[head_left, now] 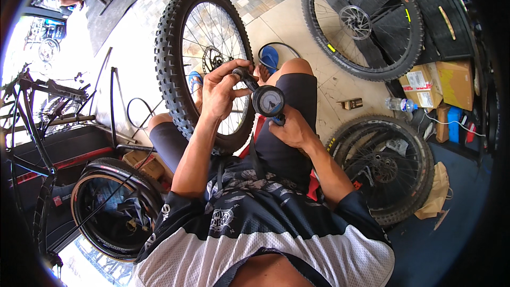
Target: The person inflates a bicycle tire using a floor pump with a pressure gauge. They attach the pump head to the valve, pump air into the tire, and check the pressure reading before detaching the pump.
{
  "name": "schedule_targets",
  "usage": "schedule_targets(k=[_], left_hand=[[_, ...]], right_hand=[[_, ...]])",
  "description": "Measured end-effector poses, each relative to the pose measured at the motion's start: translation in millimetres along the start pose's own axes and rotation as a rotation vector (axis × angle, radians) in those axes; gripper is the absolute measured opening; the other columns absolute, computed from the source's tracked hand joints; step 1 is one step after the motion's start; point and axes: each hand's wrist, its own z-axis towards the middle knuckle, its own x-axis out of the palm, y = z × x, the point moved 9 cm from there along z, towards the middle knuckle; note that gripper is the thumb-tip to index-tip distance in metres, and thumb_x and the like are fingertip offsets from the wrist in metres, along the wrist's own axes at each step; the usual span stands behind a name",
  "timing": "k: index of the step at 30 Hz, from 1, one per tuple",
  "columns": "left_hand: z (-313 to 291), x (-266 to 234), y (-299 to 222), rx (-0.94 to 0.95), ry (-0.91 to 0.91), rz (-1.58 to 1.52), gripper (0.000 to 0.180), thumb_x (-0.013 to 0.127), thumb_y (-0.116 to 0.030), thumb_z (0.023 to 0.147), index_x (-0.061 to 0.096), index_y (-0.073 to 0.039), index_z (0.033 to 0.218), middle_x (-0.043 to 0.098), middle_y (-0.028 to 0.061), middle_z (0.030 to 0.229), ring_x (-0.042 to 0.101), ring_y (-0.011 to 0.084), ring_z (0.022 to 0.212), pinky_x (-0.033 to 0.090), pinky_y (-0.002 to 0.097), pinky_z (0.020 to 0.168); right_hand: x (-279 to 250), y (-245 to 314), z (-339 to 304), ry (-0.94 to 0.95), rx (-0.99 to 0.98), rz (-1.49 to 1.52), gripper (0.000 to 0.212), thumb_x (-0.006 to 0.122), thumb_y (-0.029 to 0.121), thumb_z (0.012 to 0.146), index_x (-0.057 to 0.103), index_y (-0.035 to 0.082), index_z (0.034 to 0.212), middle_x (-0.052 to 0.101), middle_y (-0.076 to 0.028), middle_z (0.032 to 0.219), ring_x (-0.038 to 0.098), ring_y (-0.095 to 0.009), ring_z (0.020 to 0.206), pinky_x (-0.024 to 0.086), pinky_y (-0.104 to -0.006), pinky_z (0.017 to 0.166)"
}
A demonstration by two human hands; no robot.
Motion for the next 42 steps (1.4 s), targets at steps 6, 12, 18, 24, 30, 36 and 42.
schedule_targets(k=[6, 12, 18, 24, 30, 36, 42], left_hand=[[2, -5, 4, -0.001, -0.023, -0.046, 0.037, 0.048, 0.0, 0.096, 0.068, 0.005, 0.127, 0.07, 0.0217, 0.121, 0.076, 0.0351, 0.106, 0.071, 0.0467, 0.082], [-1, -17, 11, -0.026, 0.005, -0.127, 0.035, 0.047, 0.001, 0.096, 0.064, 0.004, 0.127, 0.067, 0.0229, 0.126, 0.074, 0.0359, 0.108, 0.07, 0.0456, 0.084], [-8, -29, 7, -0.029, 0.085, -0.313, 0.033, 0.044, 0.002, 0.095, 0.063, 0.002, 0.122, 0.064, 0.0238, 0.132, 0.072, 0.0408, 0.114, 0.064, 0.0575, 0.095], [-3, -42, -13, -0.006, 0.102, -0.384, 0.029, 0.045, 0.0, 0.098, 0.062, 0.002, 0.121, 0.06, 0.0249, 0.136, 0.07, 0.0402, 0.117, 0.061, 0.0573, 0.1], [-2, -30, -34, -0.081, -0.115, -0.153, 0.057, 0.046, 0.002, 0.101, 0.043, 0.003, 0.158, 0.052, 0.026, 0.155, 0.062, 0.0381, 0.133, 0.052, 0.0513, 0.112], [-22, -12, -153, 0.633, -0.368, 1.665, 0.067, 0.069, -0.006, 0.089, 0.05, 0.003, 0.153, 0.05, 0.0287, 0.155, 0.042, 0.0455, 0.15, 0.032, 0.0569, 0.126], [5, -133, -148, -0.077, -0.734, 1.414, 0.077, 0.081, -0.041, 0.085, 0.055, 0.005, 0.14, 0.063, 0.0295, 0.13, 0.063, 0.0388, 0.119, 0.05, 0.0471, 0.103]], right_hand=[[0, 3, 2, -0.006, -0.046, -0.051, 0.042, 0.069, 0.005, 0.086, 0.061, -0.001, 0.126, 0.069, -0.025, 0.114, 0.067, -0.043, 0.108, 0.052, -0.0444, 0.098], [-1, 14, 7, 0.002, -0.167, -0.163, 0.049, 0.069, 0.007, 0.087, 0.056, 0.002, 0.134, 0.07, -0.019, 0.105, 0.071, -0.03, 0.091, 0.058, -0.0421, 0.085], [26, 1, 4, 0.416, 0.239, 0.311, 0.037, 0.068, 0.01, 0.093, 0.056, 0.001, 0.126, 0.064, -0.008, 0.088, 0.057, -0.012, 0.051, 0.049, -0.0315, 0.046], [53, 8, 24, 0.592, 0.279, 0.552, 0.036, 0.066, 0.011, 0.095, 0.057, 0.002, 0.129, 0.061, -0.005, 0.087, 0.053, -0.01, 0.051, 0.048, -0.0282, 0.046], [63, 9, 38, 0.604, 0.3, 0.836, 0.039, 0.064, 0.01, 0.096, 0.053, 0.0, 0.131, 0.061, -0.006, 0.094, 0.053, -0.01, 0.047, 0.046, -0.0274, 0.042], [50, -21, 65, 0.395, 0.347, 0.695, 0.037, 0.064, 0.012, 0.1, 0.054, 0.001, 0.133, 0.062, -0.003, 0.087, 0.052, -0.007, 0.047, 0.046, -0.0265, 0.041], [47, -33, 84, 0.347, 0.394, 0.661, 0.037, 0.067, 0.017, 0.1, 0.056, -0.001, 0.131, 0.06, -0.003, 0.076, 0.052, -0.009, 0.044, 0.044, -0.0272, 0.039]])
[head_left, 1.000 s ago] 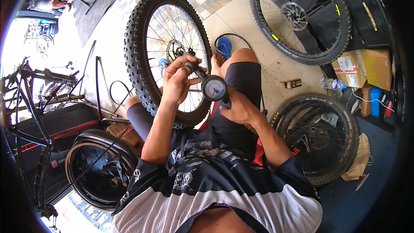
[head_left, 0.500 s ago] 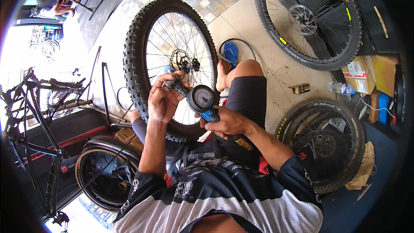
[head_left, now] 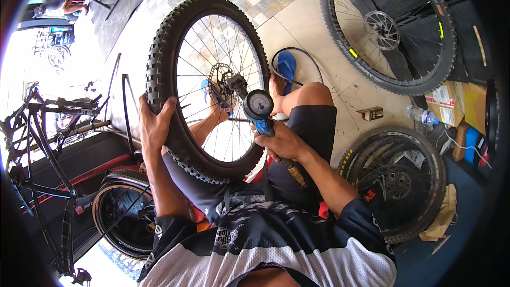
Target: The person inflates a bicycle tire using a floor pump with a pressure gauge. They attach the pump head to the valve, pump air into the tire, and check the pressure reading before detaching the pump.
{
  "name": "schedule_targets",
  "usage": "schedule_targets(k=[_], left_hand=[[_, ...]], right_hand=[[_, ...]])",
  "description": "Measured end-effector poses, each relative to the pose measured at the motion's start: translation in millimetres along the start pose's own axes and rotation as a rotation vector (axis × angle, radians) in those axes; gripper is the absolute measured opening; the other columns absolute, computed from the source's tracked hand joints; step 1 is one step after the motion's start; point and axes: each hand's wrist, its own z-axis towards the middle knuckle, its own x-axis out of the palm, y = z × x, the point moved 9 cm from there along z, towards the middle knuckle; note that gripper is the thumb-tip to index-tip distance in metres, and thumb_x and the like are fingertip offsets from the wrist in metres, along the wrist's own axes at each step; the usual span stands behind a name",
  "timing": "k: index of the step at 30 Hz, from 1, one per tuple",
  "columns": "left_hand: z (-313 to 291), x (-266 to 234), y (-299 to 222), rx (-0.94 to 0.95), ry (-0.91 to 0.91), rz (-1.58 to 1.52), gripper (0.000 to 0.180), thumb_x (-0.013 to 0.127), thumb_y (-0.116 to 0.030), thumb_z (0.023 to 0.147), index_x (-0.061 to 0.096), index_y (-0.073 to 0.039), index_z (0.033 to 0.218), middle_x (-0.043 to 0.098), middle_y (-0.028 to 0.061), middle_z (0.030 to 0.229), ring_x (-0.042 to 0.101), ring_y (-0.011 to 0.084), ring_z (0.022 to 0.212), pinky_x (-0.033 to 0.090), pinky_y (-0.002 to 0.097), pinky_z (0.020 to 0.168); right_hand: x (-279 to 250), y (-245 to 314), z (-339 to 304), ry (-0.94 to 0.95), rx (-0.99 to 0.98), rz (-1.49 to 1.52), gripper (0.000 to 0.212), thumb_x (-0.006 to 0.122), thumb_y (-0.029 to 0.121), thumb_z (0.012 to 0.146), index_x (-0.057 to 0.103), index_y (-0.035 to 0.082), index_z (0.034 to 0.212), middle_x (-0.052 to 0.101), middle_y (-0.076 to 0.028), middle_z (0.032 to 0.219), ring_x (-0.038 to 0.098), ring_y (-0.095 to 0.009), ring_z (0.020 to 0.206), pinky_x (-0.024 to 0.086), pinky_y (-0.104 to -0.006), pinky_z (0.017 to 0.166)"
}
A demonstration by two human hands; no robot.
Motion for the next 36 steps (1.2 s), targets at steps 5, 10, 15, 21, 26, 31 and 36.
schedule_targets(k=[5, 10, 15, 21, 26, 31, 36], left_hand=[[7, 9, 25, -0.053, 0.093, -0.147, 0.066, 0.082, -0.04, 0.082, 0.058, 0.006, 0.122, 0.069, 0.0268, 0.107, 0.069, 0.0369, 0.096, 0.054, 0.0473, 0.088], [27, 3, 47, -0.046, 0.008, -0.153, 0.07, 0.082, -0.041, 0.083, 0.057, 0.008, 0.125, 0.069, 0.0285, 0.11, 0.068, 0.0386, 0.098, 0.053, 0.0468, 0.09], [31, 6, 67, -0.114, 0.061, -0.256, 0.069, 0.082, -0.043, 0.082, 0.056, 0.009, 0.12, 0.068, 0.0287, 0.11, 0.068, 0.039, 0.1, 0.053, 0.0458, 0.09], [28, -1, 58, -0.059, -0.013, -0.158, 0.068, 0.082, -0.044, 0.081, 0.056, 0.009, 0.114, 0.065, 0.0314, 0.111, 0.064, 0.0421, 0.105, 0.049, 0.0474, 0.097], [25, -3, 51, -0.044, -0.02, -0.181, 0.069, 0.082, -0.043, 0.081, 0.055, 0.011, 0.115, 0.065, 0.0322, 0.11, 0.064, 0.0429, 0.105, 0.049, 0.0486, 0.097], [22, 0, 49, -0.061, -0.009, -0.206, 0.07, 0.08, -0.043, 0.082, 0.053, 0.01, 0.118, 0.063, 0.0328, 0.114, 0.063, 0.0437, 0.107, 0.049, 0.0502, 0.097], [21, 3, 47, -0.091, 0.04, -0.232, 0.073, 0.08, -0.044, 0.081, 0.051, 0.009, 0.12, 0.061, 0.0315, 0.115, 0.062, 0.0437, 0.107, 0.049, 0.0502, 0.098]], right_hand=[[11, -1, 12, 0.096, 0.144, -0.01, 0.041, 0.068, 0.02, 0.098, 0.057, -0.001, 0.133, 0.064, -0.006, 0.083, 0.053, -0.011, 0.043, 0.044, -0.0293, 0.04], [42, -7, 37, 0.224, 0.247, 0.071, 0.045, 0.066, 0.018, 0.095, 0.057, -0.001, 0.135, 0.068, -0.012, 0.102, 0.054, -0.013, 0.045, 0.046, -0.031, 0.041], [71, -15, 55, 0.337, 0.327, 0.196, 0.046, 0.066, 0.016, 0.094, 0.056, 0.0, 0.136, 0.068, -0.01, 0.104, 0.052, -0.011, 0.049, 0.044, -0.0295, 0.041], [94, -19, 66, 0.424, 0.352, 0.322, 0.043, 0.062, 0.015, 0.099, 0.054, 0.002, 0.139, 0.066, -0.009, 0.109, 0.05, -0.006, 0.05, 0.043, -0.0237, 0.04], [98, -24, 70, 0.441, 0.329, 0.304, 0.043, 0.06, 0.016, 0.099, 0.053, 0.001, 0.14, 0.066, -0.009, 0.109, 0.05, -0.006, 0.049, 0.043, -0.024, 0.04], [103, -30, 74, 0.439, 0.336, 0.326, 0.044, 0.059, 0.015, 0.099, 0.053, 0.001, 0.141, 0.066, -0.01, 0.109, 0.05, -0.006, 0.049, 0.043, -0.0243, 0.04], [99, -27, 73, 0.438, 0.322, 0.341, 0.044, 0.059, 0.014, 0.099, 0.053, 0.001, 0.141, 0.066, -0.01, 0.109, 0.049, -0.006, 0.049, 0.043, -0.0245, 0.039]])
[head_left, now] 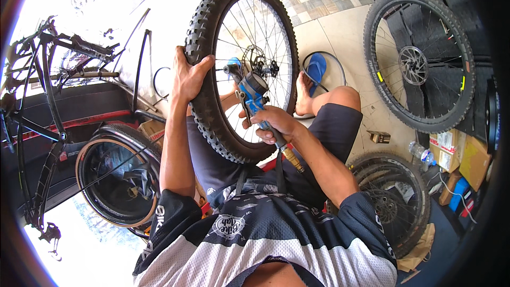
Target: The person inflates a bicycle tire using a floor pump with a pressure gauge. They attach the pump head to the valve, pump air into the tire, and check the pressure reading before detaching the pump.
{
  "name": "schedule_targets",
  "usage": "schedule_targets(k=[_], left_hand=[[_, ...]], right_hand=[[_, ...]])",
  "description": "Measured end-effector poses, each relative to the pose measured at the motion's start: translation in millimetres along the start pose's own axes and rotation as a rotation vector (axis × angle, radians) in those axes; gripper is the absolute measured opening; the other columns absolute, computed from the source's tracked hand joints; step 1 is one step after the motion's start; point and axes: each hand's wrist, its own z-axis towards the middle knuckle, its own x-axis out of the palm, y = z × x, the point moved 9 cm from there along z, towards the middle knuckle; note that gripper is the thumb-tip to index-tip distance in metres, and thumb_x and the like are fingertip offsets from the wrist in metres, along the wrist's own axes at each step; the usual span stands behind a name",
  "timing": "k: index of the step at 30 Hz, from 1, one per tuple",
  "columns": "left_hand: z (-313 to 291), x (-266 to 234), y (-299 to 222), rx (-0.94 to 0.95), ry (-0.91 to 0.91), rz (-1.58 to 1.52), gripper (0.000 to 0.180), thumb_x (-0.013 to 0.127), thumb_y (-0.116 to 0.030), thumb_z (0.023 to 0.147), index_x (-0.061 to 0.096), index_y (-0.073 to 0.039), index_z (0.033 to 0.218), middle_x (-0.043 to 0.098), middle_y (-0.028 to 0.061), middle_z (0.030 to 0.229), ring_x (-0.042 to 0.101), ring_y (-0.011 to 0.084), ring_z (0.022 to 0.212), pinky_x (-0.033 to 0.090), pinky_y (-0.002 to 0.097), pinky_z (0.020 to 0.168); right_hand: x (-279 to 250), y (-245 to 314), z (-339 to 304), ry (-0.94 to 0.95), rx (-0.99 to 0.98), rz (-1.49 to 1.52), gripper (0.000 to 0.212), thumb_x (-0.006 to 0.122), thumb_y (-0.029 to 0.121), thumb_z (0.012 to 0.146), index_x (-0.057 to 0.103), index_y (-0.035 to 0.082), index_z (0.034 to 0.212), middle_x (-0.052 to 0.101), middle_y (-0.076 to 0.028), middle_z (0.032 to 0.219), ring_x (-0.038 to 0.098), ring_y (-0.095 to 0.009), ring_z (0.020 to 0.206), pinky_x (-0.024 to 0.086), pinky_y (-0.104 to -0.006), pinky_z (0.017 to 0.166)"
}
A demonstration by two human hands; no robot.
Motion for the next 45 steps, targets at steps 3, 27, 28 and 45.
schedule_targets(k=[3, 27, 28, 45], left_hand=[[1, 1, 1, -0.001, 0.008, 0.009, 0.073, 0.079, -0.045, 0.081, 0.051, 0.009, 0.12, 0.061, 0.0313, 0.115, 0.062, 0.0435, 0.107, 0.049, 0.0501, 0.098], [1, 3, 0, -0.001, 0.001, 0.035, 0.092, 0.079, -0.047, 0.08, 0.043, 0.015, 0.138, 0.059, 0.0364, 0.128, 0.06, 0.0466, 0.12, 0.046, 0.0494, 0.107], [0, 3, 0, 0.002, -0.004, 0.03, 0.091, 0.079, -0.047, 0.081, 0.044, 0.015, 0.137, 0.059, 0.0364, 0.128, 0.06, 0.0466, 0.119, 0.046, 0.0495, 0.107], [0, 5, -3, 0.003, 0.003, 0.016, 0.08, 0.079, -0.044, 0.081, 0.047, 0.012, 0.127, 0.06, 0.0348, 0.121, 0.062, 0.0448, 0.111, 0.048, 0.0509, 0.102]], right_hand=[[0, 2, -3, -0.003, -0.01, -0.001, 0.043, 0.059, 0.014, 0.1, 0.054, 0.001, 0.141, 0.066, -0.01, 0.109, 0.049, -0.006, 0.048, 0.043, -0.0244, 0.039], [9, 5, -5, 0.026, -0.028, -0.058, 0.042, 0.058, 0.012, 0.1, 0.051, 0.001, 0.14, 0.066, -0.01, 0.108, 0.047, -0.006, 0.046, 0.04, -0.0242, 0.039], [11, 5, -5, 0.037, -0.033, -0.061, 0.042, 0.058, 0.012, 0.1, 0.051, 0.001, 0.14, 0.066, -0.01, 0.108, 0.047, -0.006, 0.046, 0.04, -0.0242, 0.039], [17, 4, -3, 0.029, -0.029, -0.064, 0.03, 0.058, 0.011, 0.102, 0.053, 0.002, 0.13, 0.064, -0.009, 0.104, 0.046, -0.006, 0.044, 0.039, -0.0242, 0.036]])
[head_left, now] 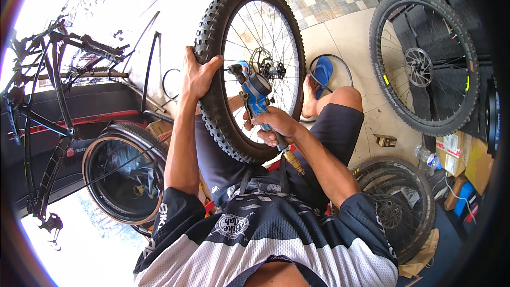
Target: The person inflates a bicycle tire using a floor pump with a pressure gauge. They attach the pump head to the valve, pump air into the tire, and check the pressure reading before detaching the pump.
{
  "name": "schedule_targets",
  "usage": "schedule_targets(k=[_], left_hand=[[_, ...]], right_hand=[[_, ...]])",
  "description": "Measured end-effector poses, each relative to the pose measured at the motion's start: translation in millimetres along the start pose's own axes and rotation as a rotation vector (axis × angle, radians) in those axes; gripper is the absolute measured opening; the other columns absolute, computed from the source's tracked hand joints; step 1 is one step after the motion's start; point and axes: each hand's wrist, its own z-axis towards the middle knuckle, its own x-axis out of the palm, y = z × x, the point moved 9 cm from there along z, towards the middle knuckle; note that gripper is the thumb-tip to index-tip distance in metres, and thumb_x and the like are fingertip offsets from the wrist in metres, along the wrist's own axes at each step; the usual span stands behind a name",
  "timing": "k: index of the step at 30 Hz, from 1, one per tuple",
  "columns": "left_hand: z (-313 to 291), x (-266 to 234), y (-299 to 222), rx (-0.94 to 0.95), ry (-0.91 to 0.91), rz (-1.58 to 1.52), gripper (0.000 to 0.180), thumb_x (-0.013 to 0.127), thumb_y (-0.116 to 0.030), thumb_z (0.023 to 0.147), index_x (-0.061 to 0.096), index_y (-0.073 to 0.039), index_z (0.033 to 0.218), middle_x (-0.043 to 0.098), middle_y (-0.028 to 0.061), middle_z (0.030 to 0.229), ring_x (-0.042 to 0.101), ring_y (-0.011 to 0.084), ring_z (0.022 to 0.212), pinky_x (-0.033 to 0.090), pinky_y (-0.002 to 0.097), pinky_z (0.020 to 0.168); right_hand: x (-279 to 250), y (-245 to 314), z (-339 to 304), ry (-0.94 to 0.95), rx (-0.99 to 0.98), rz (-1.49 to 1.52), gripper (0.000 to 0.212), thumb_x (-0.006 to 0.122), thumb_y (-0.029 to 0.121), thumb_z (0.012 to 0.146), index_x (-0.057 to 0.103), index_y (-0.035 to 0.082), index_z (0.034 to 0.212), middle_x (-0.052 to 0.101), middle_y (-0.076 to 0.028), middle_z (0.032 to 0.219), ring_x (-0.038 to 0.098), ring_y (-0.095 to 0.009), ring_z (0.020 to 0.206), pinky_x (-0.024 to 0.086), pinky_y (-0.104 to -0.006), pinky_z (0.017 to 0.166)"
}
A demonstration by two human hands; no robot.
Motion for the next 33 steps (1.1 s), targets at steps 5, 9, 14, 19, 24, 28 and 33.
schedule_targets(k=[5, 9, 14, 19, 24, 28, 33], left_hand=[[-2, 1, -2, -0.011, 0.026, -0.02, 0.081, 0.079, -0.045, 0.08, 0.047, 0.012, 0.128, 0.06, 0.0349, 0.121, 0.061, 0.045, 0.111, 0.048, 0.0509, 0.102], [-3, -1, -3, 0.012, -0.015, -0.005, 0.078, 0.079, -0.044, 0.08, 0.048, 0.011, 0.126, 0.06, 0.0344, 0.12, 0.061, 0.0447, 0.111, 0.048, 0.0512, 0.101], [0, 1, 2, -0.004, 0.003, -0.019, 0.075, 0.078, -0.044, 0.08, 0.048, 0.01, 0.123, 0.06, 0.0335, 0.119, 0.061, 0.044, 0.109, 0.048, 0.0511, 0.1], [2, 3, 4, -0.013, 0.021, -0.042, 0.076, 0.078, -0.044, 0.08, 0.048, 0.01, 0.124, 0.06, 0.0332, 0.119, 0.061, 0.0436, 0.109, 0.048, 0.051, 0.1], [2, 5, 10, -0.025, 0.014, -0.05, 0.079, 0.079, -0.045, 0.08, 0.048, 0.011, 0.126, 0.059, 0.0333, 0.121, 0.061, 0.0441, 0.112, 0.048, 0.051, 0.101], [10, 3, 24, 0.029, -0.05, -0.074, 0.075, 0.075, -0.049, 0.087, 0.054, 0.01, 0.128, 0.063, 0.0295, 0.12, 0.064, 0.0393, 0.111, 0.051, 0.0471, 0.1], [9, 27, 54, -0.083, 0.31, -0.849, 0.068, 0.042, -0.061, 0.11, 0.064, 0.0, 0.131, 0.076, 0.0158, 0.096, 0.075, 0.0222, 0.079, 0.064, 0.0323, 0.072]], right_hand=[[-2, -1, 1, 0.0, -0.007, 0.025, 0.03, 0.061, 0.011, 0.099, 0.055, 0.001, 0.127, 0.064, -0.012, 0.102, 0.046, -0.007, 0.047, 0.04, -0.0268, 0.036], [-3, -3, 3, -0.002, -0.004, 0.04, 0.029, 0.061, 0.011, 0.099, 0.054, 0.001, 0.125, 0.062, -0.012, 0.1, 0.046, -0.008, 0.046, 0.04, -0.0273, 0.035], [-1, -2, 3, -0.001, -0.013, 0.039, 0.028, 0.06, 0.011, 0.099, 0.054, 0.0, 0.124, 0.062, -0.011, 0.098, 0.046, -0.008, 0.045, 0.04, -0.0278, 0.035], [0, -2, 2, -0.012, -0.007, 0.022, 0.026, 0.057, 0.011, 0.101, 0.053, 0.002, 0.124, 0.06, -0.009, 0.098, 0.045, -0.007, 0.045, 0.038, -0.0257, 0.035], [0, -2, 2, -0.011, -0.009, 0.011, 0.027, 0.056, 0.011, 0.101, 0.054, 0.002, 0.126, 0.06, -0.009, 0.1, 0.045, -0.006, 0.044, 0.038, -0.0248, 0.035], [-2, -4, 3, 0.004, -0.003, 0.032, 0.029, 0.057, 0.011, 0.1, 0.054, 0.002, 0.128, 0.062, -0.01, 0.102, 0.045, -0.006, 0.044, 0.04, -0.0248, 0.035], [-6, -4, 3, 0.041, -0.02, 0.053, 0.034, 0.059, 0.011, 0.099, 0.053, 0.001, 0.131, 0.064, -0.011, 0.106, 0.047, -0.006, 0.046, 0.042, -0.0242, 0.036]])
